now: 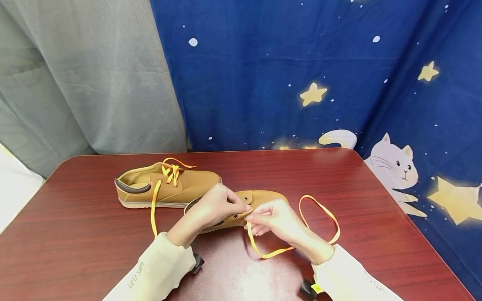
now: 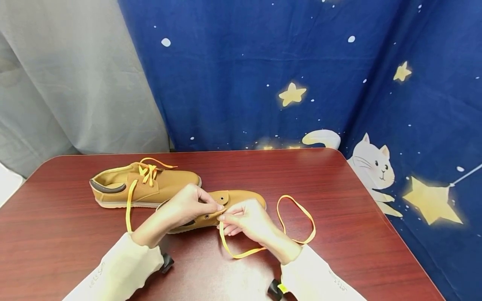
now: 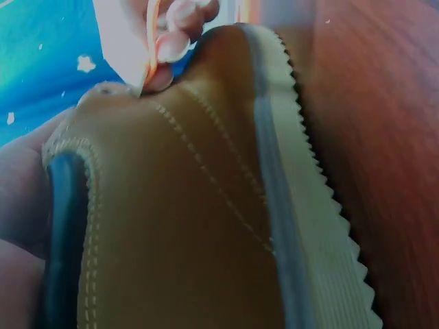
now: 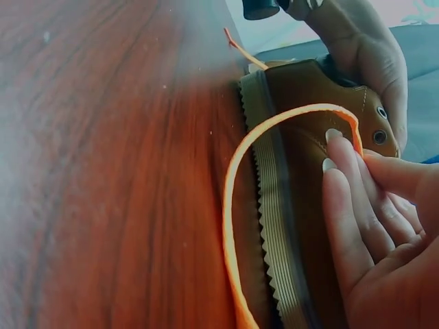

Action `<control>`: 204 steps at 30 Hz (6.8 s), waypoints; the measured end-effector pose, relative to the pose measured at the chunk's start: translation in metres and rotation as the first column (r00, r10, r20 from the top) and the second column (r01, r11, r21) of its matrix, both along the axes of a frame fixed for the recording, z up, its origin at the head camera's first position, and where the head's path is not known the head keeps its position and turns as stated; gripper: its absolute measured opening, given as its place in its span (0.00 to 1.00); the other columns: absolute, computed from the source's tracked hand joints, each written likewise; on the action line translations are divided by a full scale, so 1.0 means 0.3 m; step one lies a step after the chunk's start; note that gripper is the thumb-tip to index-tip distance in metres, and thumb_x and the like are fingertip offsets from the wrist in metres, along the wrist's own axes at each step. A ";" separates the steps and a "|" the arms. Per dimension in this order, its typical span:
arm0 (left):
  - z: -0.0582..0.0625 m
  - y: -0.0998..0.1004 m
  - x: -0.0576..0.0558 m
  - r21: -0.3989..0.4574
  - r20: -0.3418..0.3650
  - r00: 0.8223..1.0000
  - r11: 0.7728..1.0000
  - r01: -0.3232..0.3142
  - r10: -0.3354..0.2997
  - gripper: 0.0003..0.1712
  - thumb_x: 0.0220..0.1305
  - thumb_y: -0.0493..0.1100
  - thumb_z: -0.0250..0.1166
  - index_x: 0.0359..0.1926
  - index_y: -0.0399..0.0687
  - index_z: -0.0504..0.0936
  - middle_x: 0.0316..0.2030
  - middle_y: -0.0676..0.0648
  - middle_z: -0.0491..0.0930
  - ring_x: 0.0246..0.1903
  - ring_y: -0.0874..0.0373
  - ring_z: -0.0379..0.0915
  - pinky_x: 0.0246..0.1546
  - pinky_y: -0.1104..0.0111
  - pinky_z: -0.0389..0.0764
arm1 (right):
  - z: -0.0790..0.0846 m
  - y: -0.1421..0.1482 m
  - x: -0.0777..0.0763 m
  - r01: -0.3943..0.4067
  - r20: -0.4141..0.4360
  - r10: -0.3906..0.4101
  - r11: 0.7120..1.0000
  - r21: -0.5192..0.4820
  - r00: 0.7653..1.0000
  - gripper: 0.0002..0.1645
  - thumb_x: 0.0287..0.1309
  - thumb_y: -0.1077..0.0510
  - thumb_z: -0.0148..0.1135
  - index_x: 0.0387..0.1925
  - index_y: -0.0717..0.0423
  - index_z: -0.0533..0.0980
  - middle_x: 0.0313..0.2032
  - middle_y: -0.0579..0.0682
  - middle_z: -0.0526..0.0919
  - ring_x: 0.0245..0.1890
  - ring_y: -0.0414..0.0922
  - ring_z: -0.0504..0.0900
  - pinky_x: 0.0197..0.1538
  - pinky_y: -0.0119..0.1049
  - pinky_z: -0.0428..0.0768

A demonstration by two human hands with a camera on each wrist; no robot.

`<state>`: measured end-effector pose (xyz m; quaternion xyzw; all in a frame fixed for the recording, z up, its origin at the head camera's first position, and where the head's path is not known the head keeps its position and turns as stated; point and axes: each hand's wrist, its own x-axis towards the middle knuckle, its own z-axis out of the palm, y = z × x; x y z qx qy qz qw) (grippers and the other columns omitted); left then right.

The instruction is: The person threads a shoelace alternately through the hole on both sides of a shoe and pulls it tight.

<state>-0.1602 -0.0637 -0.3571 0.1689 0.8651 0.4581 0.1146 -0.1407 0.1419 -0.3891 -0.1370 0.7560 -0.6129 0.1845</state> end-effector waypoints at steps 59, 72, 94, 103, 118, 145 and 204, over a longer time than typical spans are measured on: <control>0.249 -0.217 0.035 0.865 -0.104 0.790 0.447 -0.228 0.604 0.05 0.60 0.32 0.72 0.37 0.32 0.87 0.28 0.45 0.89 0.25 0.56 0.88 0.33 0.66 0.87 | -0.009 0.027 -0.012 0.104 -0.341 -0.040 0.980 0.172 0.939 0.04 0.55 0.64 0.71 0.34 0.58 0.87 0.29 0.55 0.90 0.26 0.44 0.88 0.29 0.38 0.86; 0.326 -0.308 0.055 0.996 -0.052 0.755 0.085 -0.005 0.653 0.15 0.55 0.27 0.73 0.39 0.17 0.81 0.26 0.34 0.86 0.24 0.47 0.86 0.33 0.61 0.87 | 0.014 0.038 -0.017 0.140 -0.433 -0.013 0.954 0.263 0.901 0.03 0.53 0.59 0.74 0.32 0.53 0.88 0.28 0.46 0.90 0.25 0.32 0.83 0.30 0.29 0.82; 0.042 0.019 0.021 0.166 -0.193 0.980 0.986 -0.010 0.042 0.07 0.64 0.43 0.71 0.36 0.44 0.89 0.28 0.49 0.88 0.26 0.67 0.79 0.29 0.75 0.78 | 0.143 0.047 -0.121 0.003 -0.530 0.271 0.888 0.459 0.804 0.13 0.55 0.65 0.70 0.40 0.47 0.88 0.33 0.41 0.90 0.30 0.32 0.83 0.36 0.28 0.81; 0.001 0.039 0.035 0.120 -0.198 0.977 0.991 -0.058 0.081 0.05 0.62 0.40 0.71 0.33 0.42 0.89 0.28 0.49 0.88 0.27 0.69 0.78 0.31 0.77 0.78 | 0.020 0.020 -0.168 0.041 -0.629 0.255 0.908 0.416 0.734 0.16 0.58 0.64 0.70 0.48 0.49 0.86 0.42 0.45 0.90 0.29 0.31 0.80 0.34 0.27 0.79; -0.019 0.051 0.039 0.067 -0.137 0.976 0.984 -0.163 0.171 0.04 0.56 0.44 0.74 0.28 0.49 0.92 0.27 0.52 0.89 0.29 0.69 0.76 0.28 0.76 0.75 | 0.005 -0.004 -0.205 0.073 -0.485 0.107 0.939 0.337 0.868 0.09 0.65 0.54 0.66 0.44 0.47 0.88 0.26 0.43 0.90 0.25 0.34 0.84 0.31 0.29 0.81; -0.074 0.083 -0.022 -0.071 -0.205 0.929 0.942 -0.327 0.307 0.12 0.54 0.41 0.72 0.16 0.53 0.87 0.15 0.58 0.78 0.19 0.65 0.66 0.25 0.72 0.71 | -0.010 0.029 -0.222 -0.024 -0.447 0.165 0.952 0.305 0.879 0.12 0.65 0.56 0.66 0.48 0.50 0.87 0.33 0.49 0.89 0.16 0.34 0.75 0.23 0.31 0.78; -0.093 0.125 -0.135 -0.001 -0.375 0.857 0.925 -0.381 0.353 0.07 0.57 0.42 0.70 0.23 0.51 0.91 0.20 0.55 0.83 0.20 0.64 0.67 0.24 0.72 0.66 | 0.029 -0.036 -0.309 0.221 -0.145 -0.215 0.975 0.026 0.966 0.12 0.64 0.64 0.62 0.43 0.71 0.85 0.27 0.42 0.85 0.18 0.34 0.73 0.25 0.23 0.73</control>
